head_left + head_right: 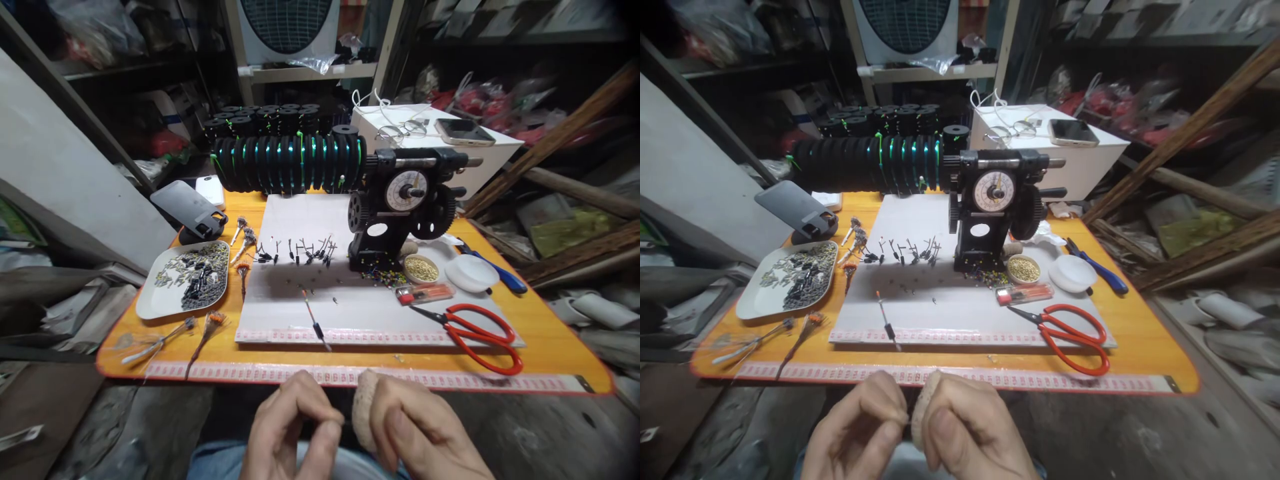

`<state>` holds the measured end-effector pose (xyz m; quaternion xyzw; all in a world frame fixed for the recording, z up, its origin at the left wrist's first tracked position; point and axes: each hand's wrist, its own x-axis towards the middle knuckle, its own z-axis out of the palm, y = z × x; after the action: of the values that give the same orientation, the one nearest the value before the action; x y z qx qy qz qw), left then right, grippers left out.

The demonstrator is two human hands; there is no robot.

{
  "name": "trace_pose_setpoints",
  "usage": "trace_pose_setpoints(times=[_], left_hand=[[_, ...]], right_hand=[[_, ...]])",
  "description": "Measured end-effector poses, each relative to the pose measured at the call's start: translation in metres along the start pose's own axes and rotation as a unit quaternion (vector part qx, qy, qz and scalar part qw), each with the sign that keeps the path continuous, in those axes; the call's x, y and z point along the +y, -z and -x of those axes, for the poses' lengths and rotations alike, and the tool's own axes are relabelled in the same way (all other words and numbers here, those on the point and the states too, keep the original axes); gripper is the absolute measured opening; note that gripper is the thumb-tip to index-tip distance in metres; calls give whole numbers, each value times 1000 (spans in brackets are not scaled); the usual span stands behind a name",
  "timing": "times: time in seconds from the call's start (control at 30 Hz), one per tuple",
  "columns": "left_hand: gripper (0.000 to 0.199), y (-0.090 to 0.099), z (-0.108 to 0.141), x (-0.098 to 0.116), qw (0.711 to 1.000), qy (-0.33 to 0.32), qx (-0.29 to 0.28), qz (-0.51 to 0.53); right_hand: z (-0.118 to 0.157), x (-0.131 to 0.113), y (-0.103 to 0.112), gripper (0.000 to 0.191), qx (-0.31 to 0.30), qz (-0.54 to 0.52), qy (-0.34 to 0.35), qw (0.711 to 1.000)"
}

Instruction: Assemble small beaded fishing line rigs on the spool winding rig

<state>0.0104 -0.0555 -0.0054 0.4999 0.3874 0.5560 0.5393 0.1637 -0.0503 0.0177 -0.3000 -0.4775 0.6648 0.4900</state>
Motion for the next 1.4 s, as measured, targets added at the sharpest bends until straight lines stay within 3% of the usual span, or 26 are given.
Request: trace_pose_setpoints(times=[0.13, 0.27, 0.4, 0.63, 0.83, 0.87, 0.93, 0.97, 1.0, 1.03, 1.13, 1.23, 1.4], left_hand=[[9, -5, -10, 4, 998, -27, 42, 45], [10, -7, -17, -1, 963, 93, -46, 249], [14, -10, -18, -17, 909, 99, -156, 373], [25, -20, -16, -26, 880, 79, -164, 439], [11, -17, -13, -35, 882, 145, -167, 416], [11, -16, -12, -38, 879, 145, -169, 422], [17, -14, -11, -42, 875, 146, -170, 430], [19, -13, -10, -44, 873, 148, -169, 433], [21, -11, -10, -44, 871, 151, -168, 436], [23, -10, -10, -44, 870, 155, -167, 438], [27, -7, -10, -42, 867, 164, -165, 440], [29, -6, -9, -40, 859, 168, -168, 454], [33, -7, -8, -38, 843, 155, -182, 481]], right_hand=[[2, 9, -7, 45, 28, -117, -49, 992], [5, 11, -9, 43, 55, -191, -75, 977], [13, 16, -3, 40, 79, -232, -87, 966], [24, 17, 9, 39, 114, -261, -107, 953], [27, 27, 8, 45, 142, -232, -103, 957], [29, 26, 11, 44, 149, -206, -95, 962], [36, 16, 26, 31, 189, -44, -46, 980], [40, 8, 37, 21, 213, 137, 11, 967], [43, -1, 51, 10, 251, 364, 79, 894], [45, -12, 66, 15, 268, 567, 124, 769], [47, -39, 109, 27, 258, 706, 115, 649], [47, -48, 136, 30, 225, 754, 86, 611], [51, -45, 148, 32, 185, 760, 65, 619]])
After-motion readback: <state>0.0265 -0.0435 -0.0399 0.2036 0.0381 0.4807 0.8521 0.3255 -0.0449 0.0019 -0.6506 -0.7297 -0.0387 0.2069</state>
